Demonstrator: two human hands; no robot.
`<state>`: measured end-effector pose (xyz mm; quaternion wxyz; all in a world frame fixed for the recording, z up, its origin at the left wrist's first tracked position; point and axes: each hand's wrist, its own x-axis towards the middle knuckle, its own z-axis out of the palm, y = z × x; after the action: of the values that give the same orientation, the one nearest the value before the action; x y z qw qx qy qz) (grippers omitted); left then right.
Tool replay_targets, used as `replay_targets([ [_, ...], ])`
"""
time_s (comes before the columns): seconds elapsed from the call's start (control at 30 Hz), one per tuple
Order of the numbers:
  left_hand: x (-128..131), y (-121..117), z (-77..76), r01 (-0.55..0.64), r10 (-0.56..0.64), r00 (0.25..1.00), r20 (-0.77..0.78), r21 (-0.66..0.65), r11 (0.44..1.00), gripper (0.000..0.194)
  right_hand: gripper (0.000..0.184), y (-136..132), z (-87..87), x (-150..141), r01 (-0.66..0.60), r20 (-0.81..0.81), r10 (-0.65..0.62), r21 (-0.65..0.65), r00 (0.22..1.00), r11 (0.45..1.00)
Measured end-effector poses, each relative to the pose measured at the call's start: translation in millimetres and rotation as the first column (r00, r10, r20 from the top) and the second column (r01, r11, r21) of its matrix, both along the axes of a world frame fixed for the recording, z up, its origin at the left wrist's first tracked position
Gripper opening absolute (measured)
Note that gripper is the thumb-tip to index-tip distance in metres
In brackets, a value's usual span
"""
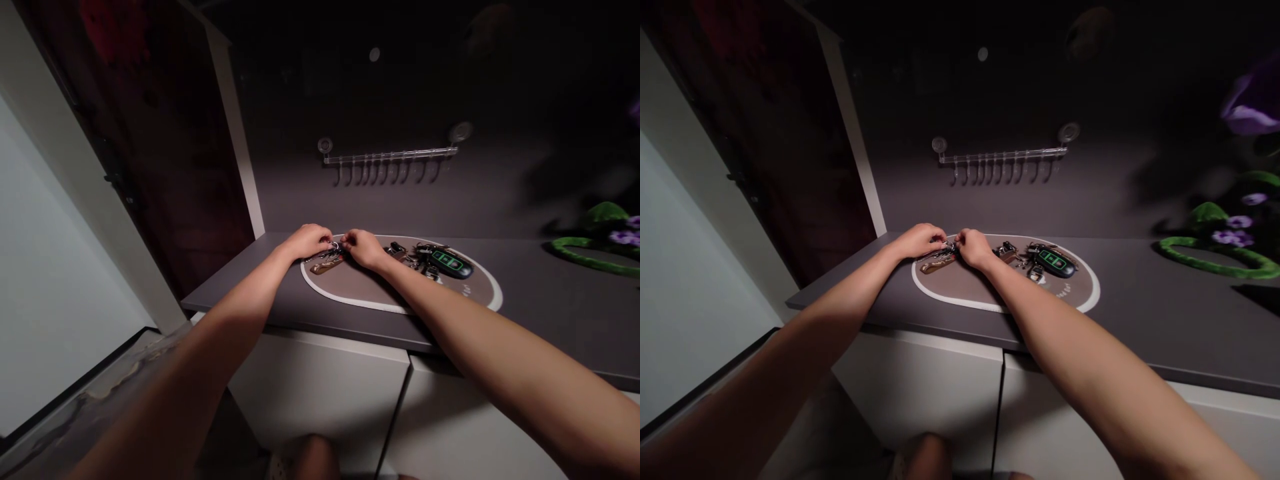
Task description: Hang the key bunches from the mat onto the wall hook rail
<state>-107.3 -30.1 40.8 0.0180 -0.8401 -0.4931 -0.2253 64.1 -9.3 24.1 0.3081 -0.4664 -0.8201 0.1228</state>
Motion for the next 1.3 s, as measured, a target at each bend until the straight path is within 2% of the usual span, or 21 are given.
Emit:
replay_targets([
  [0.13,0.7,-3.3,2.9,0.005,0.002,0.990,-0.141,0.056,0.998,0.019,0.015,-1.0,0.3,-0.2,-0.001,0.034,0.001,0.021,0.999,1.000],
  [0.3,1.7,-7.3,7.2,-0.062,0.080,0.965,-0.251,0.081,0.995,0.023,0.015,-2.6,1.3,-0.2,0.008,0.045,-0.009,0.029,0.999,1.000],
  [0.53,-0.7,-3.9,6.4,-0.036,0.070,0.965,-0.254,0.139,0.990,0.023,0.015,-1.4,1.5,-0.9,0.005,0.043,-0.007,0.035,0.999,0.999],
  [0.73,0.8,-6.9,9.7,-0.008,0.073,0.964,-0.256,0.246,0.969,0.021,0.013,-0.2,1.3,-0.5,-0.012,0.027,0.010,0.078,1.000,0.997],
  [0.9,1.9,-9.5,12.6,-0.014,0.098,0.960,-0.261,0.306,0.952,0.017,0.015,0.5,1.3,-0.8,-0.049,-0.047,0.054,0.094,0.997,0.994],
  [1.03,3.6,-12.4,13.9,-0.015,0.094,0.966,-0.240,0.315,0.949,0.016,0.026,5.4,-1.4,-2.9,-0.150,-0.219,0.171,0.110,0.961,0.983],
  [1.13,6.1,-15.0,15.0,0.005,0.066,0.975,-0.212,0.319,0.948,0.016,0.040,9.5,-4.5,-5.0,-0.318,-0.356,0.335,0.106,0.872,0.942],
  [1.2,8.1,-16.5,15.7,0.027,0.040,0.981,-0.191,0.333,0.943,0.017,0.047,11.0,-6.2,-5.9,-0.412,-0.406,0.413,0.096,0.815,0.906],
  [1.3,10.7,-18.6,16.7,0.045,0.008,0.989,-0.145,0.356,0.933,0.016,0.048,11.1,-7.4,-6.3,-0.476,-0.432,0.460,0.078,0.776,0.876],
])
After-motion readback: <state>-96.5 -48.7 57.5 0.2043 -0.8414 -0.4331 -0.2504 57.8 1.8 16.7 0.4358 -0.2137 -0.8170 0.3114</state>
